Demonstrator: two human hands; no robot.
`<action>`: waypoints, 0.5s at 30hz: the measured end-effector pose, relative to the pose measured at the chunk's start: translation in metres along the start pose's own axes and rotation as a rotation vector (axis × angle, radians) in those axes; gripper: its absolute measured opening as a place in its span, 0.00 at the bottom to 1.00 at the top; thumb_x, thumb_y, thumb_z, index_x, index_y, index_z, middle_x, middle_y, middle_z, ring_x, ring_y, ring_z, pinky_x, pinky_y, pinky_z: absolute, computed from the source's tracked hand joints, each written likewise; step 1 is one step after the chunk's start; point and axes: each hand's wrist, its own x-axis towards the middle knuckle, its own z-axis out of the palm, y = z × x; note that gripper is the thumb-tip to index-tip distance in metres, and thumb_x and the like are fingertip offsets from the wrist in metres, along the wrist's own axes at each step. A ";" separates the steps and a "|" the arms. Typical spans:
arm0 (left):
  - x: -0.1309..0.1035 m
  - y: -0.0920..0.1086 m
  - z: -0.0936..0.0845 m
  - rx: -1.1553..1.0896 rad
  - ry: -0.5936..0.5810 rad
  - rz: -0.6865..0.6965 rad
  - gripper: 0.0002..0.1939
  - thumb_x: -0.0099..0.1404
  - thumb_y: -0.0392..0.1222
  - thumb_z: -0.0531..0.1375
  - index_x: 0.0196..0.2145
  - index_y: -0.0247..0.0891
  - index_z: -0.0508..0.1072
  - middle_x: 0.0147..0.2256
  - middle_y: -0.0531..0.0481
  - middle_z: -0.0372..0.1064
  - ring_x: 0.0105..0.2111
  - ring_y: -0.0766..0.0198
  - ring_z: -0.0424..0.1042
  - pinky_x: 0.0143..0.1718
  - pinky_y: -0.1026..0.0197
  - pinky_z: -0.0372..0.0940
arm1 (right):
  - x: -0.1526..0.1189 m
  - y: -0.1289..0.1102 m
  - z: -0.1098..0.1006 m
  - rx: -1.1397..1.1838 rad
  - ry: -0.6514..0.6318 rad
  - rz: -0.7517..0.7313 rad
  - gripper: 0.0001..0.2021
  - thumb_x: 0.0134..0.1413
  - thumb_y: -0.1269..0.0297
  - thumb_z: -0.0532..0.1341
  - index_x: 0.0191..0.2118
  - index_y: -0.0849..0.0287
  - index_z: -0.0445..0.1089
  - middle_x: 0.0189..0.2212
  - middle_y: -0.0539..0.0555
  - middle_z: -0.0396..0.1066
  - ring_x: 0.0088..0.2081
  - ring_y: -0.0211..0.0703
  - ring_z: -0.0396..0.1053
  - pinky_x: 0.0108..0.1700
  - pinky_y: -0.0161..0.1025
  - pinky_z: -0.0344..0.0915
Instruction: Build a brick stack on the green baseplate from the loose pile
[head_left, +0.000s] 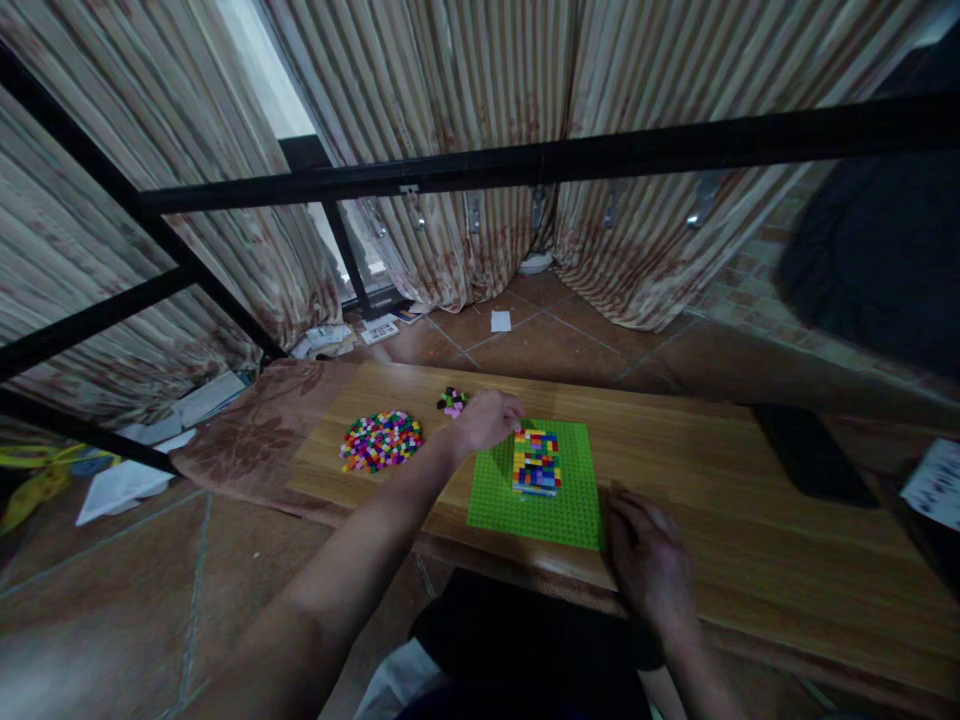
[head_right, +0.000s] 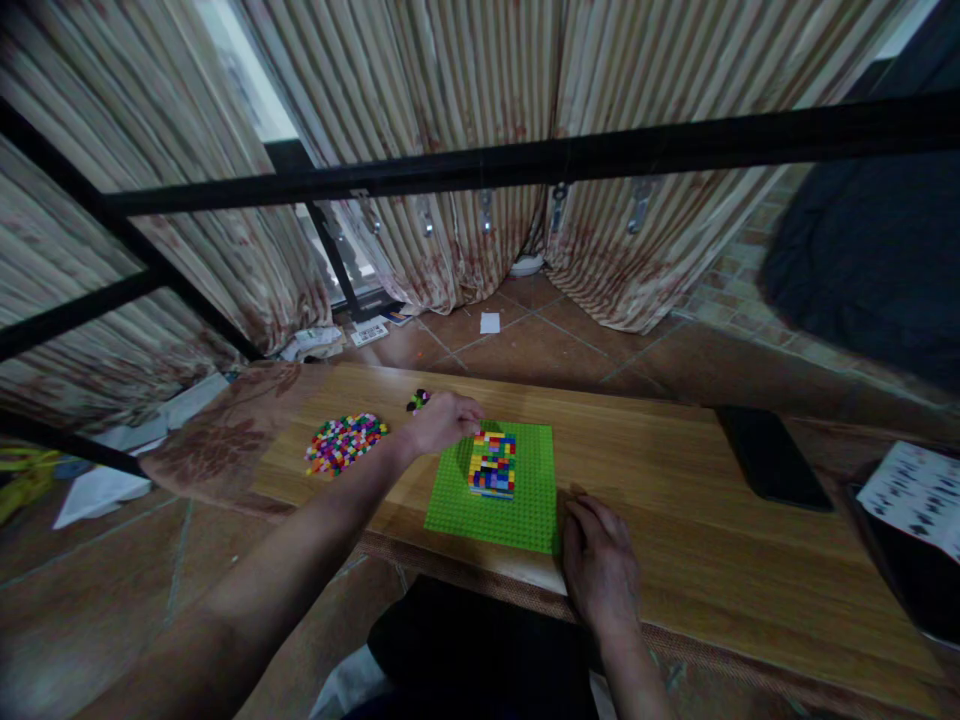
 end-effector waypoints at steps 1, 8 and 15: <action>0.000 0.000 0.001 -0.014 -0.008 -0.013 0.11 0.55 0.31 0.58 0.36 0.37 0.78 0.30 0.52 0.77 0.32 0.66 0.75 0.36 0.67 0.67 | 0.000 0.000 0.000 0.003 0.003 -0.001 0.17 0.61 0.57 0.52 0.45 0.60 0.73 0.47 0.60 0.71 0.48 0.49 0.68 0.52 0.48 0.65; -0.008 -0.003 0.009 -0.155 0.020 -0.055 0.11 0.57 0.33 0.58 0.36 0.36 0.78 0.30 0.52 0.78 0.31 0.66 0.75 0.36 0.67 0.67 | 0.000 0.005 0.003 -0.009 0.002 -0.014 0.17 0.62 0.56 0.52 0.45 0.59 0.73 0.47 0.60 0.71 0.48 0.50 0.68 0.52 0.49 0.65; -0.007 -0.003 0.008 -0.123 0.013 -0.030 0.10 0.56 0.32 0.58 0.34 0.37 0.78 0.30 0.52 0.77 0.31 0.66 0.75 0.36 0.67 0.67 | 0.000 0.006 0.003 -0.019 0.009 -0.027 0.19 0.62 0.55 0.51 0.44 0.60 0.73 0.46 0.61 0.71 0.48 0.50 0.67 0.52 0.49 0.65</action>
